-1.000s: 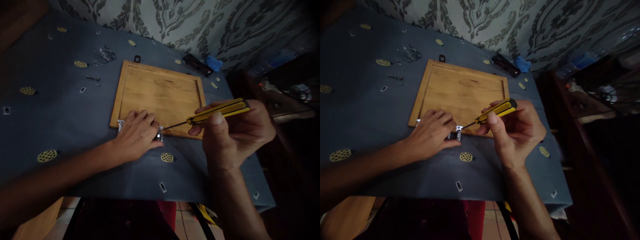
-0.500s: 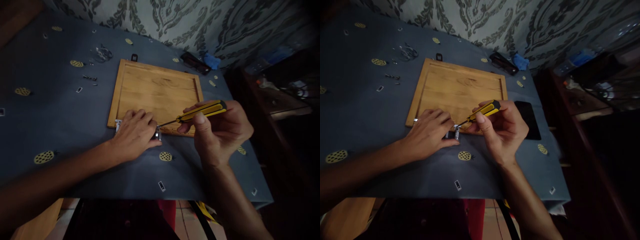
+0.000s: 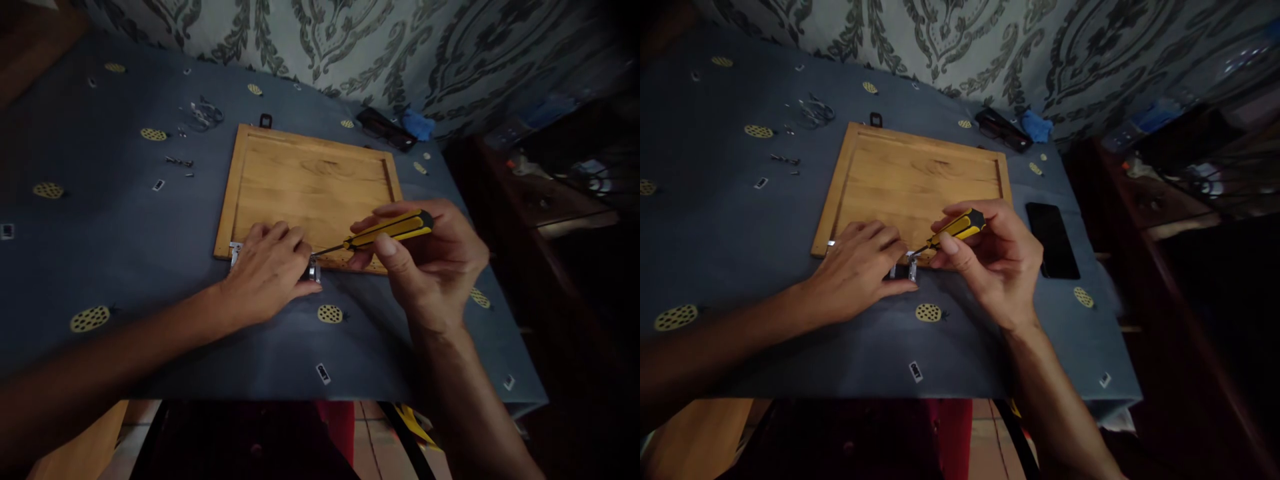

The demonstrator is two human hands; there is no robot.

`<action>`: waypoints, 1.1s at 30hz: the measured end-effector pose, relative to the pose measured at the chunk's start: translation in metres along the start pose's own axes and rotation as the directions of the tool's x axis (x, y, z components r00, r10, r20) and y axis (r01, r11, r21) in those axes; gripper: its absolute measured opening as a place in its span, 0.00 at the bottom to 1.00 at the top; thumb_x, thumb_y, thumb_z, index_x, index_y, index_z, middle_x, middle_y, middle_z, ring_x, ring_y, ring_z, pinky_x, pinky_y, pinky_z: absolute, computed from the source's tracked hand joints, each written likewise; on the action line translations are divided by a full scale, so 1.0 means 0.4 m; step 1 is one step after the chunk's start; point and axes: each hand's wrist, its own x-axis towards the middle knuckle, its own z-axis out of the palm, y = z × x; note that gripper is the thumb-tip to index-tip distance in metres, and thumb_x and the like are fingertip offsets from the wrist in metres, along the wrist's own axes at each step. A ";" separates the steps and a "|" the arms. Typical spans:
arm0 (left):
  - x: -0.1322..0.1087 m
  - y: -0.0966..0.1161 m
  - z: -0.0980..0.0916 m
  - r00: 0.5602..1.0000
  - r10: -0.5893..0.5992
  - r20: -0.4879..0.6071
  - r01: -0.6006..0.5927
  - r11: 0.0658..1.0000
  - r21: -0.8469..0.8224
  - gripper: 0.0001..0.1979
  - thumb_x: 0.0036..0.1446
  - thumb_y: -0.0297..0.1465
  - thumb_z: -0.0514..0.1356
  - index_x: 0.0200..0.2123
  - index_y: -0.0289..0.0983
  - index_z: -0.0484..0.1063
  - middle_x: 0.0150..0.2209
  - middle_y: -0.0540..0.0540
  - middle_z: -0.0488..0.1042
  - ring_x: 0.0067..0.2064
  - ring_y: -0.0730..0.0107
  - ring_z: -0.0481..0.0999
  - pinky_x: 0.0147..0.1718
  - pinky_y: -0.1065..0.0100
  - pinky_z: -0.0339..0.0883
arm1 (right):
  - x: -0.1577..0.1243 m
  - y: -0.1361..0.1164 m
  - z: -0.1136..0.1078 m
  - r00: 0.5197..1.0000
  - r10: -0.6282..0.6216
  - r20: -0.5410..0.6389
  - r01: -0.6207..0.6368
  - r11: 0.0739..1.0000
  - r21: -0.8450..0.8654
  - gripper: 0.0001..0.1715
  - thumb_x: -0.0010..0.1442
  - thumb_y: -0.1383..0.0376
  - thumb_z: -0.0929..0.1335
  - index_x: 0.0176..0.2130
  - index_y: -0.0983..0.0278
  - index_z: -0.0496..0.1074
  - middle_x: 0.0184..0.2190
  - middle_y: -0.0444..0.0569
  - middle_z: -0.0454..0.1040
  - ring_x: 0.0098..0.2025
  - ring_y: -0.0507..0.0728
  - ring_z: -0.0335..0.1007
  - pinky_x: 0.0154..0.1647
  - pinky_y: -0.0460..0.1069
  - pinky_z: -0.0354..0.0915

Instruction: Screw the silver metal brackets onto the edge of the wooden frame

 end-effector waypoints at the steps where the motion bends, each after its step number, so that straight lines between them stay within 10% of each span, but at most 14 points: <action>1: 0.000 0.000 0.000 1.000 0.002 0.001 -0.002 1.000 -0.001 0.22 0.65 0.47 0.66 0.48 0.33 0.78 0.47 0.38 0.77 0.53 0.49 0.72 0.49 0.55 0.62 | 0.001 0.000 -0.004 1.000 0.011 0.017 -0.011 1.000 -0.009 0.13 0.61 0.61 0.78 0.47 0.57 0.82 0.37 0.43 0.84 0.23 0.51 0.79 0.23 0.46 0.78; 33: -0.002 -0.003 0.009 0.997 0.027 -0.066 -0.025 0.999 0.022 0.20 0.65 0.47 0.67 0.45 0.34 0.79 0.43 0.40 0.77 0.50 0.51 0.73 0.47 0.56 0.63 | -0.026 0.034 0.015 0.974 -0.149 -0.169 0.114 0.974 -0.198 0.05 0.59 0.62 0.79 0.38 0.55 0.83 0.34 0.43 0.82 0.24 0.52 0.74 0.20 0.47 0.75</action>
